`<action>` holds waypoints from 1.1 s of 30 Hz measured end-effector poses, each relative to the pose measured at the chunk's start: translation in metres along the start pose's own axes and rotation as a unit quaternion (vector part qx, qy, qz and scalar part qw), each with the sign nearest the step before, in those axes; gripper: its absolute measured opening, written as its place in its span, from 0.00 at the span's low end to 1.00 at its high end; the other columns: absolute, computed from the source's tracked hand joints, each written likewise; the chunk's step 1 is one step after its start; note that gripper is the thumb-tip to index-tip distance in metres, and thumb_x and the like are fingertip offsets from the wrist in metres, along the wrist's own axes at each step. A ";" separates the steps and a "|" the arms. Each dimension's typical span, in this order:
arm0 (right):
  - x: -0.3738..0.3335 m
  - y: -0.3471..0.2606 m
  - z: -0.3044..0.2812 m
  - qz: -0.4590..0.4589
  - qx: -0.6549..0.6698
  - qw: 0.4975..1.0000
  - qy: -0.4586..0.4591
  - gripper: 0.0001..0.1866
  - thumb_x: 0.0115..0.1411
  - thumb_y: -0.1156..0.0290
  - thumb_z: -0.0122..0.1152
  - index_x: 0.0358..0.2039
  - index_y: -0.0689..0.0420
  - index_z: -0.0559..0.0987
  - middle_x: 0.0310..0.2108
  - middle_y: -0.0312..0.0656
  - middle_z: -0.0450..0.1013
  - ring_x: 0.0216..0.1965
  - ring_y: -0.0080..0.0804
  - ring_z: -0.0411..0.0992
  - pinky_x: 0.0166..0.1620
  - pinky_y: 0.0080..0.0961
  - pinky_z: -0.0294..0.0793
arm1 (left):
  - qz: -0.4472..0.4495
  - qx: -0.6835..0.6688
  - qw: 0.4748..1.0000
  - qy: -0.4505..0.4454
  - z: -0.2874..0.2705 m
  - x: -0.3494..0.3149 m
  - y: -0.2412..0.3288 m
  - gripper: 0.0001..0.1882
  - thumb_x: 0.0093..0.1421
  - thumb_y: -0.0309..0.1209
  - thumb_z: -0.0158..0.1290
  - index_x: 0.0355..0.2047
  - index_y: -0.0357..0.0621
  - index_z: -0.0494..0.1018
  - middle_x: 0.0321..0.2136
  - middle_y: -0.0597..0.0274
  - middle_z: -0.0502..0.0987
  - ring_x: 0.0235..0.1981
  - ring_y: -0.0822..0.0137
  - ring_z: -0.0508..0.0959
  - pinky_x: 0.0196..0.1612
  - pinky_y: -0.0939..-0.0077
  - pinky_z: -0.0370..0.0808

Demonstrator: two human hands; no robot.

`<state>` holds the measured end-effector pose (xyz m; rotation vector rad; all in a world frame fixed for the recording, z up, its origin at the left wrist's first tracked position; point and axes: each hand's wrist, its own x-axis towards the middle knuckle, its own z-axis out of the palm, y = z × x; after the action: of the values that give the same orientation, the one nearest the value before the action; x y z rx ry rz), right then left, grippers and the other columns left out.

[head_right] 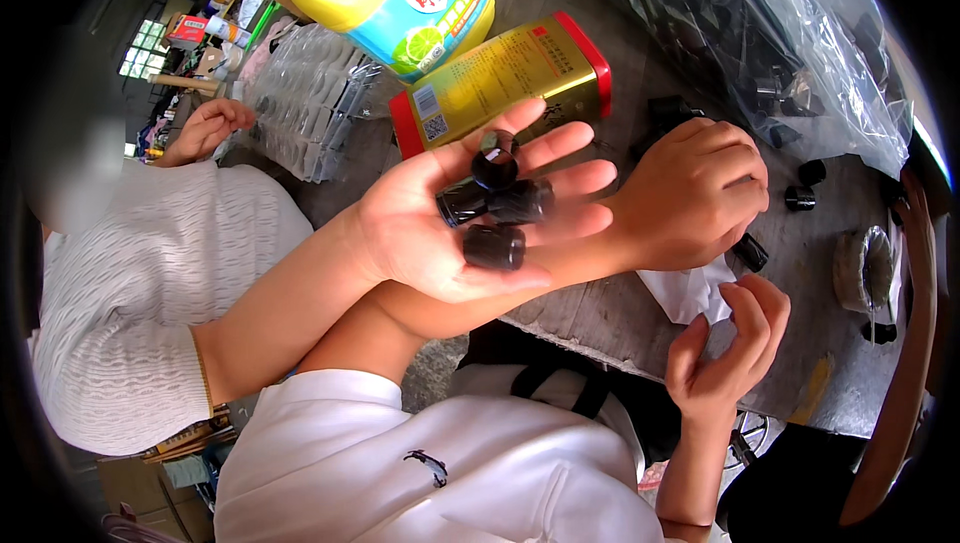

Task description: The person repeatedly picks up small black cylindrical parts, wipes them with a white tissue, and uses a thin metal tool to clean the interior. Finished parts are placed into a plastic bag on the table.

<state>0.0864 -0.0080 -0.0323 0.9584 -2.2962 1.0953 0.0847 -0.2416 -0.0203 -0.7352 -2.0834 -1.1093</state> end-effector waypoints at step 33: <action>0.013 -0.025 0.019 -0.077 -0.027 0.993 -0.085 0.19 0.53 0.81 0.57 0.48 0.64 0.72 0.43 0.53 0.68 0.43 0.50 0.69 0.45 0.40 0.69 | 0.047 0.149 0.984 0.087 0.106 0.023 -0.040 0.06 0.36 0.29 0.59 0.17 0.44 0.73 0.26 0.63 0.73 0.34 0.61 0.71 0.37 0.67 0.68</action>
<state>0.0947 -0.0402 -0.0228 1.2269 -2.3267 0.9146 0.0111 -0.1664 -0.0679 -0.5626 -1.9845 -0.7587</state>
